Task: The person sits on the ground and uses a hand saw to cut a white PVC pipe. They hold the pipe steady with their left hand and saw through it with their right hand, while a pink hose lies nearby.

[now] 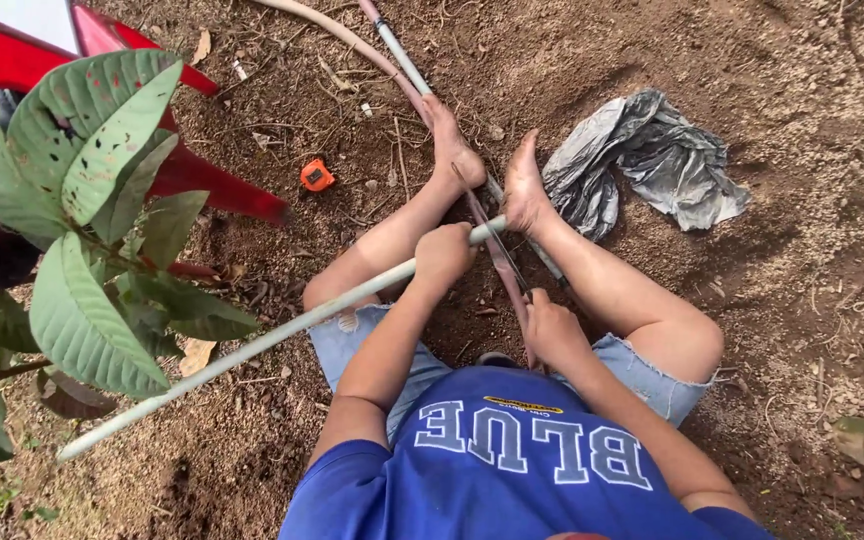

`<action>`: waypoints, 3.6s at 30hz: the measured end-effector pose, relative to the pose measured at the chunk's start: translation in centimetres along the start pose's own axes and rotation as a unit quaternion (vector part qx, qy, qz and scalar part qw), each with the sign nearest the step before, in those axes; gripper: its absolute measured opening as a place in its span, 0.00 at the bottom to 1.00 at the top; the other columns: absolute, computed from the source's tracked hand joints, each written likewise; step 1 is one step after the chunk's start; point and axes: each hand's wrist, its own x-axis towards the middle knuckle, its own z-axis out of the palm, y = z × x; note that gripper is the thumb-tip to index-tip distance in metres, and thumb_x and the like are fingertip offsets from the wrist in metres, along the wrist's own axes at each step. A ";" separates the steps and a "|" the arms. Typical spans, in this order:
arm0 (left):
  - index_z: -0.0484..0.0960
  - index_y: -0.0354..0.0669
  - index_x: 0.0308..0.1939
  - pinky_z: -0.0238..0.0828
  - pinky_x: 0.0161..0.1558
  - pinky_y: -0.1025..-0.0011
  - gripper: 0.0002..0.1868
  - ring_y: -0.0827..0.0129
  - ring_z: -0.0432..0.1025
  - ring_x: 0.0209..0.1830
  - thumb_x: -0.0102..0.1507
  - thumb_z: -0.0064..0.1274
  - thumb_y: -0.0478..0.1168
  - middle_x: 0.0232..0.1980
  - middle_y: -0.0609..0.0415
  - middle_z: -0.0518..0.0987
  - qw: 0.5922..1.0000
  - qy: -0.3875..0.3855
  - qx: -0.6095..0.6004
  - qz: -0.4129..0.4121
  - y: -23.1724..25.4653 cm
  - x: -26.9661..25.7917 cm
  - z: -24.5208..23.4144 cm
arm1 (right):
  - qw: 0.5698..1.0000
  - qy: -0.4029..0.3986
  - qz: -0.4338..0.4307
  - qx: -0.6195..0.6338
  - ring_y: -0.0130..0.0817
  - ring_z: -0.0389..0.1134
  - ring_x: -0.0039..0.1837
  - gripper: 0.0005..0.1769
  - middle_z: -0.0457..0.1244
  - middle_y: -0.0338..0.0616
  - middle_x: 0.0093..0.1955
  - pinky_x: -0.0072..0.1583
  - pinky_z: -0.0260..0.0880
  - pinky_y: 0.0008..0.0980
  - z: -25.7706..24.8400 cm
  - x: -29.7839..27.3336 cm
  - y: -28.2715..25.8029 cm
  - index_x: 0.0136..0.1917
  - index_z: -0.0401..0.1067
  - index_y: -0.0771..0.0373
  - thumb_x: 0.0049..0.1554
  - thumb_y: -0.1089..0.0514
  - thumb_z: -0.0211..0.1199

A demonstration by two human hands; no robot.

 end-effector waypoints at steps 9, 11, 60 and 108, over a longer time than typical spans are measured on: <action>0.88 0.51 0.49 0.83 0.52 0.49 0.14 0.49 0.84 0.49 0.61 0.61 0.48 0.41 0.47 0.88 0.999 -0.044 -0.001 0.019 1.8 -1.3 1.7 | 1.000 -0.004 -0.014 -0.015 0.67 0.77 0.48 0.17 0.71 0.66 0.41 0.51 0.78 0.62 0.5 2.3 1.4 0.64 0.64 0.66 0.71 0.54 0.41; 0.88 0.51 0.49 0.83 0.52 0.52 0.14 0.52 0.85 0.49 0.61 0.62 0.47 0.42 0.49 0.88 0.999 -0.032 0.019 0.002 0.8 -0.9 1.3 | 0.999 -0.020 -0.006 -0.030 0.67 0.77 0.49 0.18 0.71 0.67 0.41 0.53 0.77 0.63 0.9 0.8 1.2 0.64 0.64 0.66 0.70 0.54 0.41; 0.86 0.40 0.53 0.83 0.50 0.50 0.17 0.47 0.84 0.47 0.63 0.62 0.44 0.43 0.42 0.86 0.999 -0.042 -0.010 0.005 0.2 0.2 -0.7 | 1.000 0.008 -0.016 -0.008 0.63 0.78 0.46 0.17 0.71 0.66 0.39 0.49 0.80 0.58 1.4 0.5 2.3 0.64 0.66 0.66 0.71 0.55 0.43; 0.89 0.48 0.49 0.82 0.51 0.49 0.15 0.48 0.84 0.48 0.60 0.61 0.47 0.42 0.47 0.88 0.997 -0.072 0.024 0.020 1.8 -1.0 2.5 | 1.000 -0.013 -0.023 -0.015 0.61 0.76 0.39 0.14 0.69 0.65 0.36 0.42 0.78 0.52 0.8 3.0 0.8 0.61 0.62 0.71 0.69 0.60 0.41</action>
